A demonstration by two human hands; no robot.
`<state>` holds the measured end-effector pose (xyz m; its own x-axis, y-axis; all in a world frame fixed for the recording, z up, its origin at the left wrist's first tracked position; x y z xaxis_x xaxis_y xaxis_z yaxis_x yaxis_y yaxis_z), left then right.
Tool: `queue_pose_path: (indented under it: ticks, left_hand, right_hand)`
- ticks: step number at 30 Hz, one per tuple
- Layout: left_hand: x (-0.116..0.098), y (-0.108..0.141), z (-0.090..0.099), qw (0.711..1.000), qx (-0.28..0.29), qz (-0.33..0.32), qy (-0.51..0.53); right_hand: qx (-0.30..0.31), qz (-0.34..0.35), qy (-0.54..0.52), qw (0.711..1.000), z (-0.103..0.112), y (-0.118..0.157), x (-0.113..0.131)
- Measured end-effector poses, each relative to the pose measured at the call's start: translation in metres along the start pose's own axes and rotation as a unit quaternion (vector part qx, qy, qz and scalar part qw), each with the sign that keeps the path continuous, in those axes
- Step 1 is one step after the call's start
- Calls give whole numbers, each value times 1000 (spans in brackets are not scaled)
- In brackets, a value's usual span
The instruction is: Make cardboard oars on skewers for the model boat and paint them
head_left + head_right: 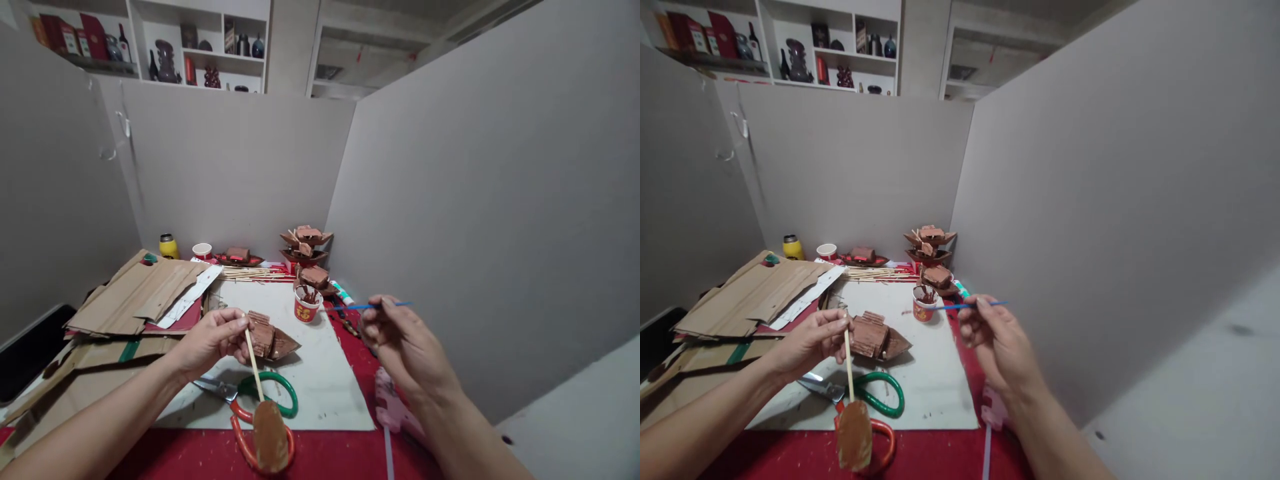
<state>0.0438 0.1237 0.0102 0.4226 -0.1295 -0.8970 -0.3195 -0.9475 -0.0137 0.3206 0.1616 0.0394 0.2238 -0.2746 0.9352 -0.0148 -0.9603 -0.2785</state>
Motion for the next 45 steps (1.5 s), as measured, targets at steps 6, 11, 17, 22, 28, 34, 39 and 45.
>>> queue_pose_path:
  ticks: [6,11,17,22,28,34,39,45]
  left_hand:
    - [1,-20,-8,1000,14,25,6]
    - [13,-33,-15,998,21,51,27]
    - [23,-34,-14,998,12,55,30]
    - [25,-31,-11,999,-2,48,-3]
    - [28,-30,-14,998,-6,50,-34]
    - [27,-27,-17,998,3,39,-53]
    - [24,-25,-19,996,-22,34,-76]
    - [18,-24,-18,993,-47,24,-106]
  right_hand:
    - [64,-122,-89,986,-21,21,-30]
    - [49,-151,-109,981,-15,16,-48]
    - [30,-168,-140,975,-9,14,-54]
    - [25,-175,-147,973,-9,17,-57]
    - [31,-183,-148,972,-9,18,-60]
    - [51,-192,-153,968,-14,19,-62]
    - [61,-193,-149,968,-16,20,-61]
    - [68,-191,-148,968,-17,21,-61]
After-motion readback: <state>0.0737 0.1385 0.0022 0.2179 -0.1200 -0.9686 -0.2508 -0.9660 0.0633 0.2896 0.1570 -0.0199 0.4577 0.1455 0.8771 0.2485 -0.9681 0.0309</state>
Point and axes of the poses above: each hand's wrist, its own y-axis away from the middle knuckle, its own z-axis out of the back of the hand, x = y × z, the point moved 5 cm from there along -y, towards the middle knuckle, and after that the axes turned 7 degrees about y, right-handed, at the moved point
